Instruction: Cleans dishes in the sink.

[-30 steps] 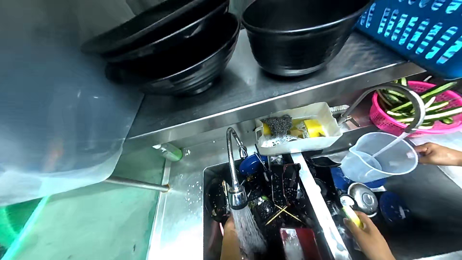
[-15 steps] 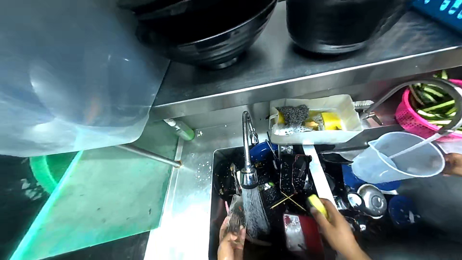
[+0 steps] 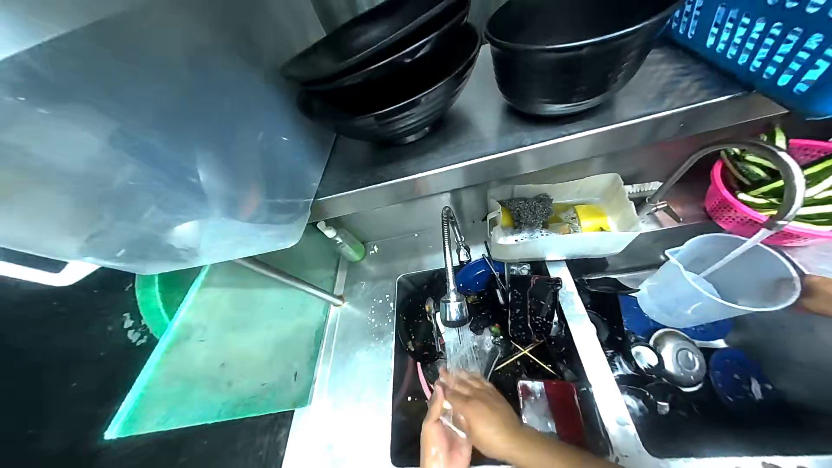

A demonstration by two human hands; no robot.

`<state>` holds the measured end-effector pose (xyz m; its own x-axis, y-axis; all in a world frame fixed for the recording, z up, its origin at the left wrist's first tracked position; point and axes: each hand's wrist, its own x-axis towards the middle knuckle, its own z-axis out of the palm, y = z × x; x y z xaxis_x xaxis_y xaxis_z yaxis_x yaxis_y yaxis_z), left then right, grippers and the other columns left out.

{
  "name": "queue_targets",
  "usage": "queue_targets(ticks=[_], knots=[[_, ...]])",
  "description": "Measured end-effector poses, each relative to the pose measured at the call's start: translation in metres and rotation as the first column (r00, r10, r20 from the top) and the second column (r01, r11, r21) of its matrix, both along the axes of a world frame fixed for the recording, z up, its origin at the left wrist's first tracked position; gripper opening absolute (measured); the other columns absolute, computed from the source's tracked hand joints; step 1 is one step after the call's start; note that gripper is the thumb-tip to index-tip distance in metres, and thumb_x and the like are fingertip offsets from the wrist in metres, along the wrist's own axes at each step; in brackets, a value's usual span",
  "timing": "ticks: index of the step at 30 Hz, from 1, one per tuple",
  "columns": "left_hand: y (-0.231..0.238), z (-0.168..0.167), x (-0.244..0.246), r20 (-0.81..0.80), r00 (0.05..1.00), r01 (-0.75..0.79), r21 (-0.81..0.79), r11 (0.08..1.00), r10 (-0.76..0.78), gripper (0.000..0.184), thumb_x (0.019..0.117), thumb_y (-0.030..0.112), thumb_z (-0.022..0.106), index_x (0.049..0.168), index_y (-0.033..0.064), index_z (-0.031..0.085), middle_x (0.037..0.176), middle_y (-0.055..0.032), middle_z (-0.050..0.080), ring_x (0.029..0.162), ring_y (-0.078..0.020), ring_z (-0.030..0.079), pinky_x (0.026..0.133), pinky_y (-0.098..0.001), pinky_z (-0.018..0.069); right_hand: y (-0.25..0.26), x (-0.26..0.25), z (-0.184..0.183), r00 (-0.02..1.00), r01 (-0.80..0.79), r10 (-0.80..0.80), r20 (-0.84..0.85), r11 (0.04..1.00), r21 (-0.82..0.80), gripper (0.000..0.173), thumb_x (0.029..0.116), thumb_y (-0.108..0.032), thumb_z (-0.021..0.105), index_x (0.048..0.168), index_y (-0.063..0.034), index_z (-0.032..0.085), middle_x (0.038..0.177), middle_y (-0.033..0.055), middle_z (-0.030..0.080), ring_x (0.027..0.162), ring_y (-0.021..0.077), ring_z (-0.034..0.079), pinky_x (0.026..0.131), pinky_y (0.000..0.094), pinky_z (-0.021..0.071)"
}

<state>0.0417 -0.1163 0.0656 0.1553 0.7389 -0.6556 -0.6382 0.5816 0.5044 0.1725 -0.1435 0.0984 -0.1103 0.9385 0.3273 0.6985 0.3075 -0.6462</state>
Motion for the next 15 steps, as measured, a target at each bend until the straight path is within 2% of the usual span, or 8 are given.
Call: queue_targets(ticks=[2, 4, 5, 7, 9, 11, 12, 15], knots=[[-0.006, -0.005, 0.000, -0.046, 0.999, -0.017, -0.057, 0.998, 0.015, 0.028, 0.1077, 0.011, 0.040, 0.133, 0.0061, 0.051, 0.105, -0.0157, 0.070, 0.088, -0.0261, 0.072, 0.079, -0.0420, 0.0619, 0.023, 0.007, -0.065, 0.996, -0.046, 0.073, 0.048, 0.903, -0.426, 0.053, 0.1022, -0.022, 0.052, 0.155, -0.0170, 0.048, 0.164, 0.0102, 0.039, 0.156, 0.0344, 0.022, 0.128, 0.0573, 0.0072], [-0.015, -0.003, -0.007, -0.001, 0.999, 0.050, -0.005, 0.999, -0.050, 0.048, 0.1016, -0.004, 0.038, 0.148, 0.0060, 0.040, 0.132, -0.0224, 0.063, 0.107, -0.0368, 0.070, 0.092, -0.0499, 0.0594, 0.046, 0.031, -0.076, 0.997, 0.032, 0.017, 0.078, 0.812, -0.583, 0.065, 0.0977, -0.009, 0.054, 0.160, -0.0220, 0.039, 0.170, 0.0048, 0.026, 0.159, 0.0343, 0.013, 0.126, 0.0627, 0.0107], [-0.018, -0.002, -0.012, 0.042, 0.994, 0.101, 0.048, 0.994, -0.103, 0.057, 0.0981, -0.008, 0.037, 0.153, 0.0074, 0.035, 0.142, -0.0230, 0.057, 0.114, -0.0391, 0.067, 0.096, -0.0515, 0.0573, 0.053, 0.042, -0.075, 0.995, 0.082, -0.033, 0.094, 0.810, -0.580, 0.067, 0.0968, -0.006, 0.053, 0.160, -0.0239, 0.039, 0.169, 0.0030, 0.028, 0.158, 0.0330, 0.017, 0.126, 0.0609, 0.0178], [-0.017, 0.000, -0.024, 0.089, 0.981, 0.165, 0.105, 0.981, -0.175, 0.059, 0.0981, -0.006, 0.038, 0.155, 0.0091, 0.033, 0.145, -0.0242, 0.055, 0.117, -0.0415, 0.066, 0.098, -0.0529, 0.0567, 0.061, 0.056, -0.060, 0.989, 0.124, -0.146, 0.008, 0.812, -0.570, 0.059, 0.0991, -0.006, 0.049, 0.155, -0.0217, 0.047, 0.161, 0.0034, 0.043, 0.152, 0.0261, 0.035, 0.124, 0.0507, 0.0300], [-0.013, 0.001, -0.029, 0.030, 0.981, 0.190, 0.047, 0.981, -0.191, 0.050, 0.1043, 0.001, 0.040, 0.153, 0.0074, 0.037, 0.138, -0.0251, 0.060, 0.110, -0.0411, 0.070, 0.094, -0.0523, 0.0589, 0.062, 0.062, -0.046, 0.900, 0.030, -0.300, -0.317, 0.767, -0.641, 0.042, 0.1066, -0.017, 0.044, 0.146, -0.0152, 0.057, 0.147, 0.0074, 0.058, 0.138, 0.0195, 0.053, 0.118, 0.0426, 0.0413], [-0.012, -0.002, -0.021, -0.121, 0.974, 0.183, -0.080, 0.980, -0.192, 0.040, 0.1067, 0.009, 0.047, 0.147, 0.0057, 0.044, 0.128, -0.0220, 0.066, 0.101, -0.0346, 0.073, 0.087, -0.0467, 0.0614, 0.056, 0.061, -0.040, 0.574, -0.144, -0.511, -0.640, 0.706, -0.693, 0.037, 0.1078, -0.022, 0.048, 0.139, -0.0075, 0.060, 0.130, 0.0120, 0.066, 0.116, 0.0189, 0.065, 0.101, 0.0396, 0.0535], [-0.012, -0.005, -0.014, -0.177, 0.965, 0.169, -0.133, 0.977, -0.191, 0.037, 0.1061, 0.011, 0.051, 0.142, 0.0055, 0.047, 0.123, -0.0194, 0.067, 0.098, -0.0309, 0.073, 0.084, -0.0438, 0.0618, 0.052, 0.060, -0.040, 0.372, -0.205, -0.606, -0.704, 0.686, -0.698, 0.036, 0.1074, -0.023, 0.049, 0.138, -0.0066, 0.060, 0.122, 0.0133, 0.068, 0.107, 0.0210, 0.068, 0.092, 0.0408, 0.0575], [-0.011, -0.017, 0.013, -0.224, 0.958, 0.133, -0.200, 0.971, -0.177, 0.022, 0.1045, 0.014, 0.056, 0.125, 0.0059, 0.055, 0.103, -0.0119, 0.069, 0.086, -0.0218, 0.071, 0.074, -0.0365, 0.0617, 0.041, 0.053, -0.042, -0.226, -0.354, -0.713, -0.664, 0.695, -0.625, 0.035, 0.1084, -0.025, 0.041, 0.127, -0.0037, 0.062, 0.104, 0.0169, 0.072, 0.090, 0.0271, 0.071, 0.078, 0.0453, 0.0609]])
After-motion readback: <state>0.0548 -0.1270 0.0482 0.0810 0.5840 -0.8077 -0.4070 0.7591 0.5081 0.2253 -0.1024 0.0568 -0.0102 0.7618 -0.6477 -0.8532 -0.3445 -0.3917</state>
